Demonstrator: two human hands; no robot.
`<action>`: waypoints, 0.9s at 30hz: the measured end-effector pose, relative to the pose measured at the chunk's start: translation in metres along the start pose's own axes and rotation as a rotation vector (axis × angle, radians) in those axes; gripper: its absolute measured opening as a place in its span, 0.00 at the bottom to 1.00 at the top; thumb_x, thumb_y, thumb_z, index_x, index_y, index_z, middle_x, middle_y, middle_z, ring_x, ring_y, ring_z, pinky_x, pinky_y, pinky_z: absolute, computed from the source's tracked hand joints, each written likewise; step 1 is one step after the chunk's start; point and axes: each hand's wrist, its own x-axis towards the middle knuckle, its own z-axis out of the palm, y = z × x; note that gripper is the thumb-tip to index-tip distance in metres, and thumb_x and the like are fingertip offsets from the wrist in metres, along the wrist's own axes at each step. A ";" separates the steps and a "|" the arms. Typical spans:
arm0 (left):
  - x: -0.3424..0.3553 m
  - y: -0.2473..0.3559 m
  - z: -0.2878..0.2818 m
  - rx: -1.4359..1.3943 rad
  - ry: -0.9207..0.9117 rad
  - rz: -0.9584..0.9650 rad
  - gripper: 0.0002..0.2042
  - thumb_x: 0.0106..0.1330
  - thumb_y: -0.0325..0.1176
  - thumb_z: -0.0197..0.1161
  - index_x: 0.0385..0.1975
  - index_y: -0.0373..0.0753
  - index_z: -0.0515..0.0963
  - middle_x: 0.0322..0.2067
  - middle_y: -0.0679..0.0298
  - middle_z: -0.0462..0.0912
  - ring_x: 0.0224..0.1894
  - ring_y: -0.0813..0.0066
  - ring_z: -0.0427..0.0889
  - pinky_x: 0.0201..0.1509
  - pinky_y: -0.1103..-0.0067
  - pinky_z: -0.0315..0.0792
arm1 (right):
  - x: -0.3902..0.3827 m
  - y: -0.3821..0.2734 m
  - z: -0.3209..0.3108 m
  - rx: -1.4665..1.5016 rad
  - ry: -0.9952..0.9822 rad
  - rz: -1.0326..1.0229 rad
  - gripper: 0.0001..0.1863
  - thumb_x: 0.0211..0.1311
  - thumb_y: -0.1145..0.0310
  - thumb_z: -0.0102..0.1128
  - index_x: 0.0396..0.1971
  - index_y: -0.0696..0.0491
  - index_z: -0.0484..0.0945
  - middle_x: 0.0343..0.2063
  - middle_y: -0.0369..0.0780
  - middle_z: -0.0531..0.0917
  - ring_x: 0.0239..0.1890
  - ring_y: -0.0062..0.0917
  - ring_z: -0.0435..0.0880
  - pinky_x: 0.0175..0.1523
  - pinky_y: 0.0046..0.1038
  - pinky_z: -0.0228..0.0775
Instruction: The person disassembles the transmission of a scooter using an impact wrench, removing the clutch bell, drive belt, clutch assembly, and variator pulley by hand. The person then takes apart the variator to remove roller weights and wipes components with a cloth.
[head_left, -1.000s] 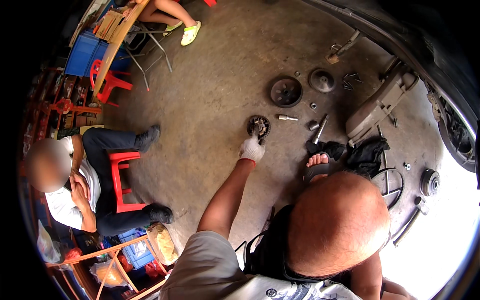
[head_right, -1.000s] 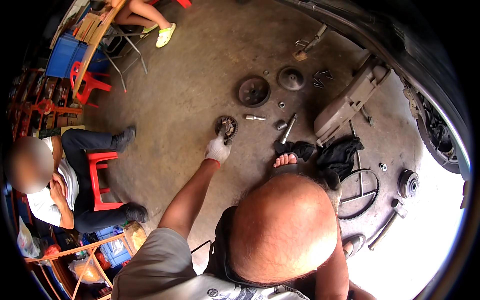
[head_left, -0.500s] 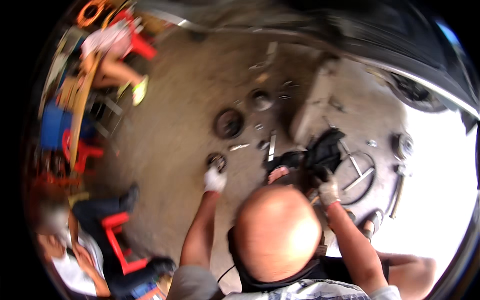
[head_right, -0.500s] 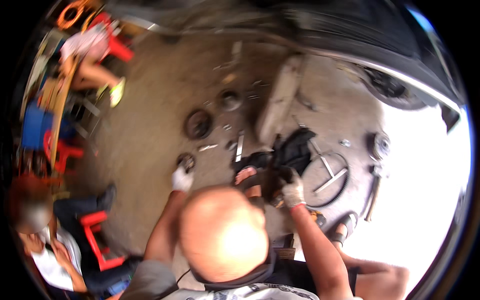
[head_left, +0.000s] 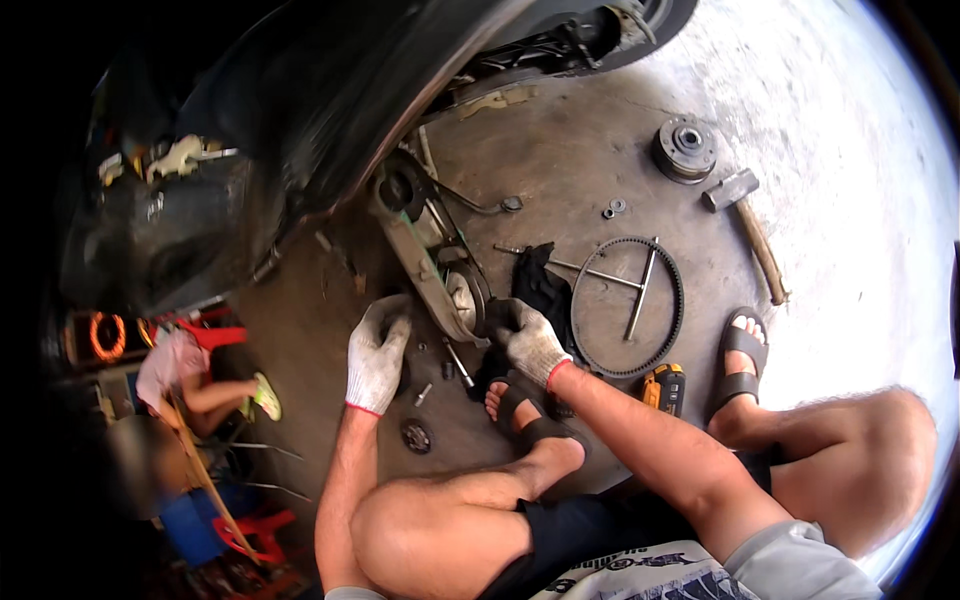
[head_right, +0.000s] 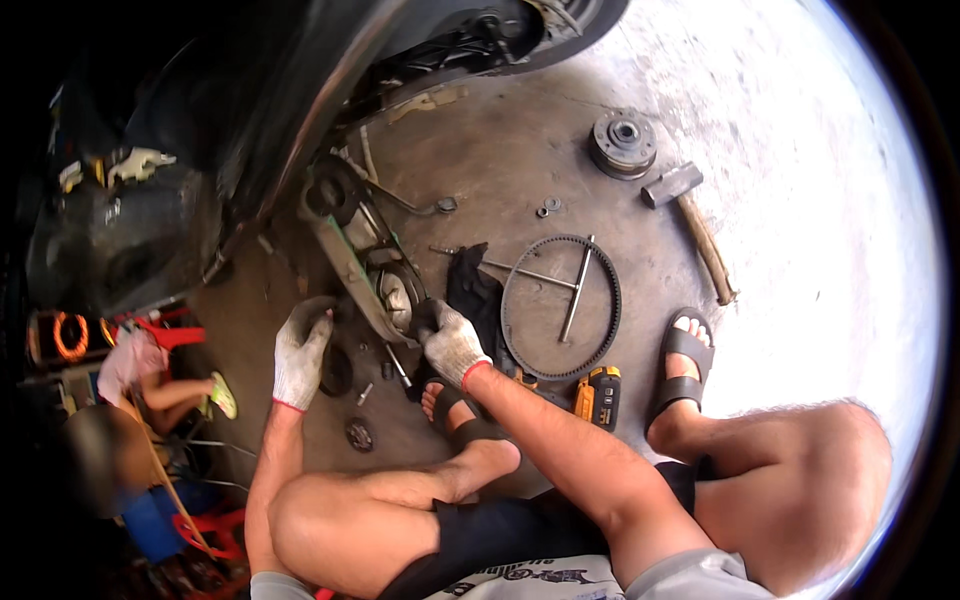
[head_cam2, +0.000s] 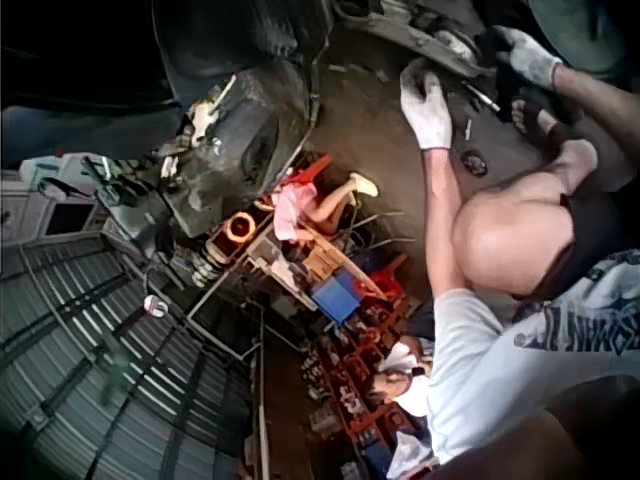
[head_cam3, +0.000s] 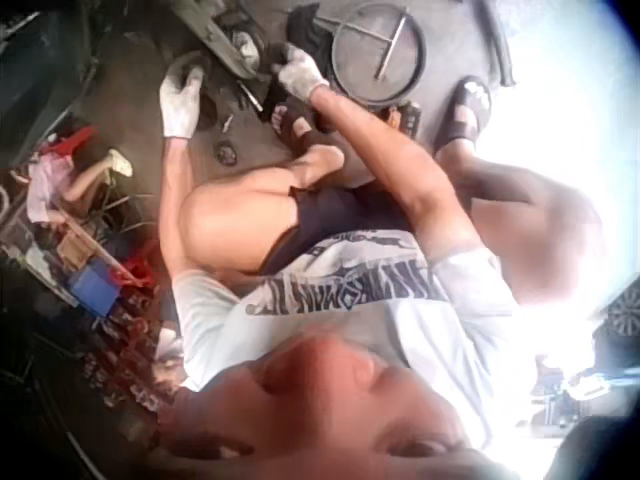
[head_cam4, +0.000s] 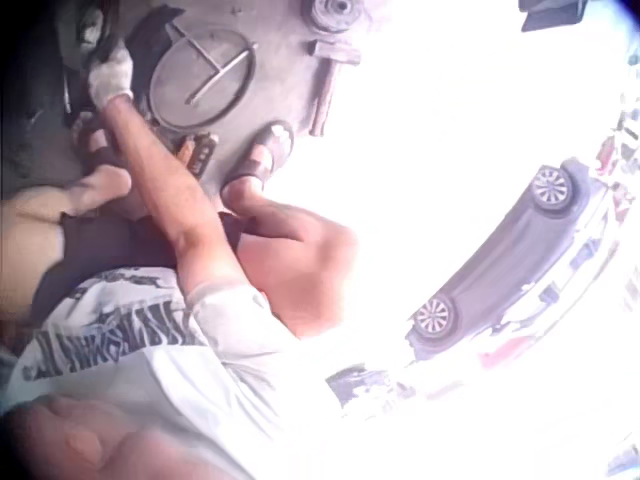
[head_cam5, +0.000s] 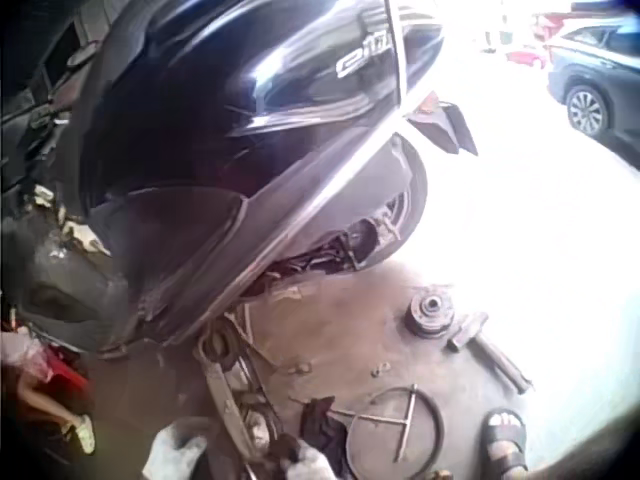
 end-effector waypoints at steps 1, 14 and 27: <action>0.016 0.017 0.010 0.011 -0.041 0.041 0.14 0.68 0.23 0.56 0.53 0.30 0.76 0.46 0.59 0.82 0.48 0.75 0.77 0.55 0.78 0.70 | 0.009 -0.008 -0.006 0.030 0.020 0.005 0.16 0.59 0.71 0.59 0.47 0.56 0.78 0.42 0.54 0.84 0.49 0.48 0.82 0.52 0.38 0.76; 0.203 0.097 0.081 -0.518 0.195 -0.058 0.17 0.69 0.38 0.61 0.53 0.35 0.77 0.46 0.63 0.82 0.44 0.74 0.78 0.47 0.76 0.72 | 0.194 -0.110 -0.060 -0.095 0.176 -0.324 0.13 0.62 0.77 0.57 0.46 0.56 0.80 0.41 0.48 0.86 0.46 0.36 0.85 0.51 0.31 0.76; 0.268 0.071 0.089 -0.827 0.232 0.145 0.17 0.69 0.22 0.49 0.57 0.30 0.71 0.57 0.52 0.76 0.61 0.63 0.75 0.65 0.73 0.70 | 0.307 -0.173 -0.030 -0.456 0.121 -0.417 0.20 0.60 0.69 0.56 0.54 0.52 0.77 0.52 0.47 0.80 0.55 0.41 0.79 0.59 0.35 0.74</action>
